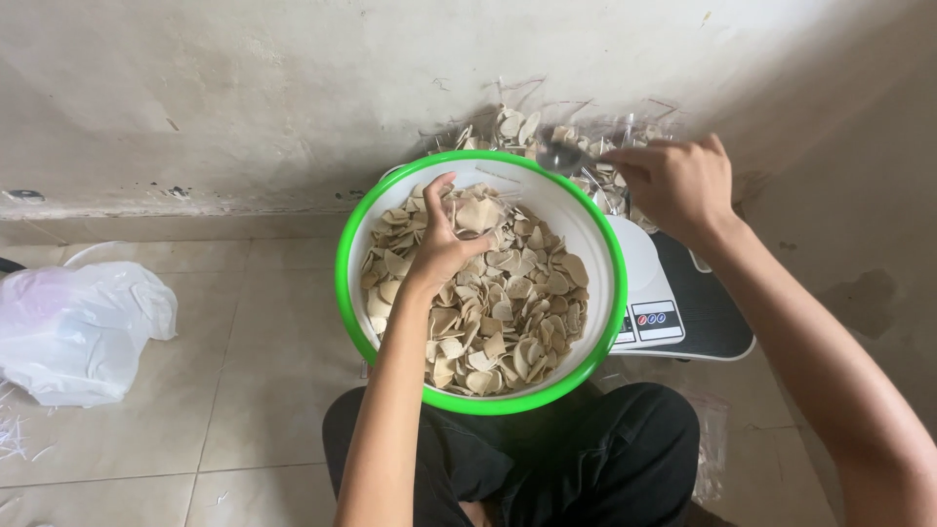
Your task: A person is manually packaging chips by scooping them from a large bowl into small plastic bags and weighing each bag on a digital scale.
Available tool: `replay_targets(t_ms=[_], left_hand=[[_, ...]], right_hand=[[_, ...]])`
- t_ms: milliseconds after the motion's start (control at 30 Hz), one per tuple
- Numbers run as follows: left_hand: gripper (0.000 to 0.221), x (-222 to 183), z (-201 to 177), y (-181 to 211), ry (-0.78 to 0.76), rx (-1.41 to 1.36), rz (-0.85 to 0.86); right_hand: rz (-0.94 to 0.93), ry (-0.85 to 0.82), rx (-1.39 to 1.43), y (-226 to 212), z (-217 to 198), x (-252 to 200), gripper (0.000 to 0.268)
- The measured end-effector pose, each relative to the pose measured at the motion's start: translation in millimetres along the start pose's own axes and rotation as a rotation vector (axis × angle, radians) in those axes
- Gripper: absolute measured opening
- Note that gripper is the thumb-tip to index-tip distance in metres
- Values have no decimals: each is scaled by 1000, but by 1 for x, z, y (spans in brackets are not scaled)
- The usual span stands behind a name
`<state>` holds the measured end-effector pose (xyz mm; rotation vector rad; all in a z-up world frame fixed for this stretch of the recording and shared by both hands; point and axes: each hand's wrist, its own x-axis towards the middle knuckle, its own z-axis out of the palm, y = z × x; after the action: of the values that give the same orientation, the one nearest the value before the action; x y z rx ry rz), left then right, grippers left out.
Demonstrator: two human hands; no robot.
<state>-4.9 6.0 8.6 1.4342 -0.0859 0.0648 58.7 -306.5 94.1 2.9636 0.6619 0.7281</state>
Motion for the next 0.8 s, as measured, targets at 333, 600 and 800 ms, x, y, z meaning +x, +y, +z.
replay_targets(t_ms=[333, 600, 800], left_hand=[[101, 3, 2, -6, 9, 93, -38], [101, 1, 6, 0, 9, 109, -40], [99, -2, 9, 5, 0, 114, -53]], right_hand=[[-222, -385, 182, -91, 42, -58, 26], [-334, -582, 463, -96, 63, -65, 27], [-366, -642, 584, -102, 42, -73, 29]])
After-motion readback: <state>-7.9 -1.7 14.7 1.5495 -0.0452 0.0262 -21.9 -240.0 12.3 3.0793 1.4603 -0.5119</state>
